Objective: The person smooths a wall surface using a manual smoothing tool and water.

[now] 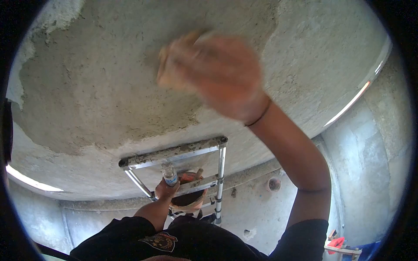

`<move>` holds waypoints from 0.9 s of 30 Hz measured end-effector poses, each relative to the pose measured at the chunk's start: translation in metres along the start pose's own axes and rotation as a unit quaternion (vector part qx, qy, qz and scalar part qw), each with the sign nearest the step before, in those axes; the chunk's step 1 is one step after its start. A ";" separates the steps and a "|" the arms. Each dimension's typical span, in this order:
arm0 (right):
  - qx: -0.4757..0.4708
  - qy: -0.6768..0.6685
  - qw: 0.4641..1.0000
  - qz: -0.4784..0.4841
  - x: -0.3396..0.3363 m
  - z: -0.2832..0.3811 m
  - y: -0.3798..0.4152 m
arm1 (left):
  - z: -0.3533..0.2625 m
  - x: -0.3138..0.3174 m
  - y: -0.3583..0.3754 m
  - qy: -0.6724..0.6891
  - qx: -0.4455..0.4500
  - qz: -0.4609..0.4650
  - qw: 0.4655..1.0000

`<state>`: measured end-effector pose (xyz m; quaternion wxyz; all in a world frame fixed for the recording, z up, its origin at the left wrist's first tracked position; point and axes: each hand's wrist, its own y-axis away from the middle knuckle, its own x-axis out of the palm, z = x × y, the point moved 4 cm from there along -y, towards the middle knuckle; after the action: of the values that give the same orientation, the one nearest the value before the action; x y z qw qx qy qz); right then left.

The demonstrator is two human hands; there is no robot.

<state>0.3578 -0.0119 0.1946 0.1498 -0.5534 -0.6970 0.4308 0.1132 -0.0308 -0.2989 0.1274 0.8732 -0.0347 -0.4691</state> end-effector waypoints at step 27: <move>-0.046 0.005 0.998 0.044 0.001 -0.018 -0.020 | 0.009 0.012 -0.012 -0.017 -0.004 0.021 1.000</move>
<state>0.3571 -0.0040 0.2197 0.1081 -0.5922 -0.6903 0.4015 0.1117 -0.0228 -0.3166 0.1399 0.8638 -0.0535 -0.4811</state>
